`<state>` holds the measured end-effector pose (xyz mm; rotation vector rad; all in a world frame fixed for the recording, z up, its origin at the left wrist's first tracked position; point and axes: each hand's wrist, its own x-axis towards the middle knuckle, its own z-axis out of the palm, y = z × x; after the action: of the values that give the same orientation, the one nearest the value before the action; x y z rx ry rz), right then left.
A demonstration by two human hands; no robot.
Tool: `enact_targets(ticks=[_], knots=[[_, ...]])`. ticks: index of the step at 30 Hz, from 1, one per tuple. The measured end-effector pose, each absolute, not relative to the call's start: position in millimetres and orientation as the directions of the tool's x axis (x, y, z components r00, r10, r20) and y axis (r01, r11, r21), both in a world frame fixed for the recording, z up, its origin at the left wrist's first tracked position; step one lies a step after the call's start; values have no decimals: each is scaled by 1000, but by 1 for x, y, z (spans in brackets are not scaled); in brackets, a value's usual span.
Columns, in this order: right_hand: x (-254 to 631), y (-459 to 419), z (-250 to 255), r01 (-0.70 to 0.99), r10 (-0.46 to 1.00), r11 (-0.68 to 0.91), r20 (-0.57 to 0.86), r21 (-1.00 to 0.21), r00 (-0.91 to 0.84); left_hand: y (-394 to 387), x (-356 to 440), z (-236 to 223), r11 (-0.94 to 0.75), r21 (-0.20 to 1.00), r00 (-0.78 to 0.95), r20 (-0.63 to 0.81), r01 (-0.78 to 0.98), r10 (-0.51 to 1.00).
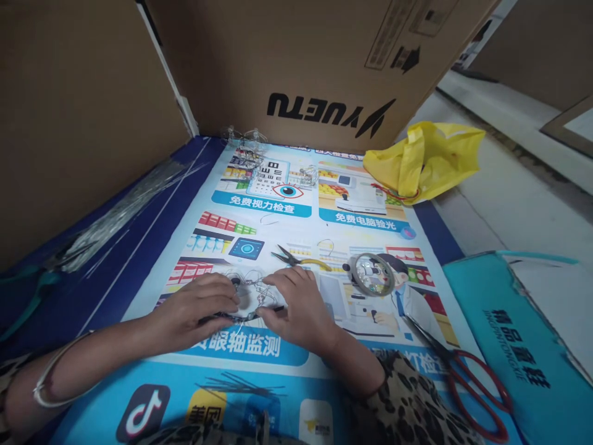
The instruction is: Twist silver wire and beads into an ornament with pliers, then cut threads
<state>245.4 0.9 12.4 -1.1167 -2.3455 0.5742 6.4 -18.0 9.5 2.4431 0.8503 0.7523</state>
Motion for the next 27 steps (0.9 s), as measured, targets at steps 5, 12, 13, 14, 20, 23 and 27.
enact_targets(ticks=[5, 12, 13, 14, 20, 23, 27], knots=[[243, 0, 13, 606, 774, 620, 262, -498, -577, -17, 6, 10, -710, 585, 676, 339, 392, 654], [244, 0, 16, 591, 749, 649, 267, -479, -606, -15, 5, 10, -709, 590, 684, 333, 385, 649], [244, -1, 16, 582, 741, 658, 273, -478, -613, -15, 5, 11, -709, 592, 685, 333, 383, 648], [245, -1, 17, 571, 732, 668, 283, -477, -620, -15, 5, 13, -712, 591, 685, 338, 378, 645], [259, 14, 27, 643, 758, 649, 416, -406, -502, -13, 2, 17, -720, 571, 685, 341, 394, 644], [282, 32, 41, 785, 794, 549, 474, -287, -381, -12, -1, 16, -717, 557, 687, 323, 419, 651], [310, 51, 68, 924, 847, 363, 457, -125, -271, -11, -4, 15, -726, 547, 686, 335, 416, 646]])
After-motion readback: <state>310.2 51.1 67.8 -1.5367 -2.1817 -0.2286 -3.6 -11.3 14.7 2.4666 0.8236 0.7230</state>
